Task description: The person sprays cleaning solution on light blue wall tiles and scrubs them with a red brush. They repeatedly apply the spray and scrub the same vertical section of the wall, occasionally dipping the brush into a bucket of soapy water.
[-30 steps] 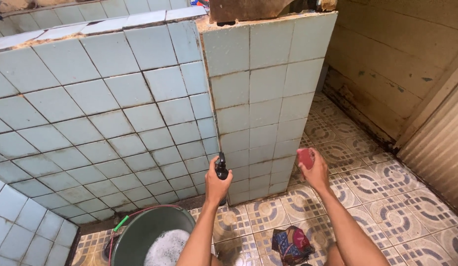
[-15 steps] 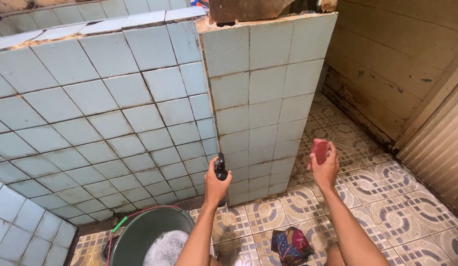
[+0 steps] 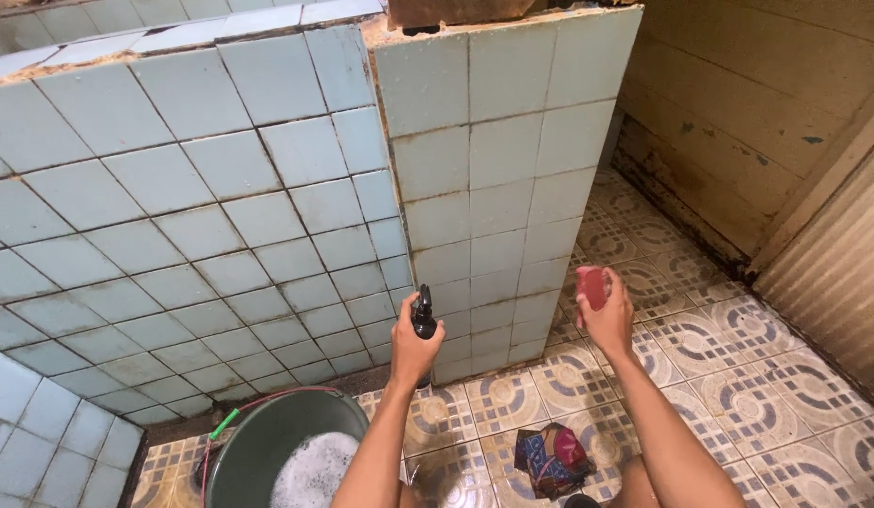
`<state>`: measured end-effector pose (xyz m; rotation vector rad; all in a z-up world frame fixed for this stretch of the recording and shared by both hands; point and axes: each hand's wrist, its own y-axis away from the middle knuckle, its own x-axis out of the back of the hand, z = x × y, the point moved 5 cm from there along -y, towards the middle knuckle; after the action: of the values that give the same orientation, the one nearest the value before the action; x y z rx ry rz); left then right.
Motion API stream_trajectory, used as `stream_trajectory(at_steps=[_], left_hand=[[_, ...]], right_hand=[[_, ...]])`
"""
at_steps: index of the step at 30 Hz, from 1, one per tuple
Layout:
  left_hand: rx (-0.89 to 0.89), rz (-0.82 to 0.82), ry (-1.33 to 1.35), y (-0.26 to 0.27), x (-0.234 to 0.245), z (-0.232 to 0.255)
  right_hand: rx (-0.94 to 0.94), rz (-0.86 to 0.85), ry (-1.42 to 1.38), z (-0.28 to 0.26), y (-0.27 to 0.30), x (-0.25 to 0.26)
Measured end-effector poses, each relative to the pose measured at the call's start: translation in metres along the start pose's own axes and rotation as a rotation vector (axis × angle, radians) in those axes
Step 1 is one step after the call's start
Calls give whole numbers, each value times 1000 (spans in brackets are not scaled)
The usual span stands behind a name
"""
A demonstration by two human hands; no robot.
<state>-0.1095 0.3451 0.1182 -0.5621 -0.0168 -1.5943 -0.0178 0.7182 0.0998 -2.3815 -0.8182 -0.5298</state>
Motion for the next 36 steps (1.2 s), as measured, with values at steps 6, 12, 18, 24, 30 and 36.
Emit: stream_trajectory(at_steps=[6, 12, 18, 24, 30, 36], left_hand=[[-18, 13, 22, 1, 0, 3], [-52, 17, 56, 2, 0, 22], [-66, -30, 41, 3, -7, 20], [-97, -113, 64, -9, 3, 61], [-336, 13, 45, -73, 29, 149], [-480, 32, 71, -114, 54, 225]], right_hand=[[-21, 192, -188, -54, 10, 31], [273, 382, -348, -110, -37, 54], [605, 542, -359, -189, -94, 86], [701, 689, -309, -244, -154, 96], [738, 691, -298, -275, -158, 80], [877, 493, -293, -324, -117, 33]])
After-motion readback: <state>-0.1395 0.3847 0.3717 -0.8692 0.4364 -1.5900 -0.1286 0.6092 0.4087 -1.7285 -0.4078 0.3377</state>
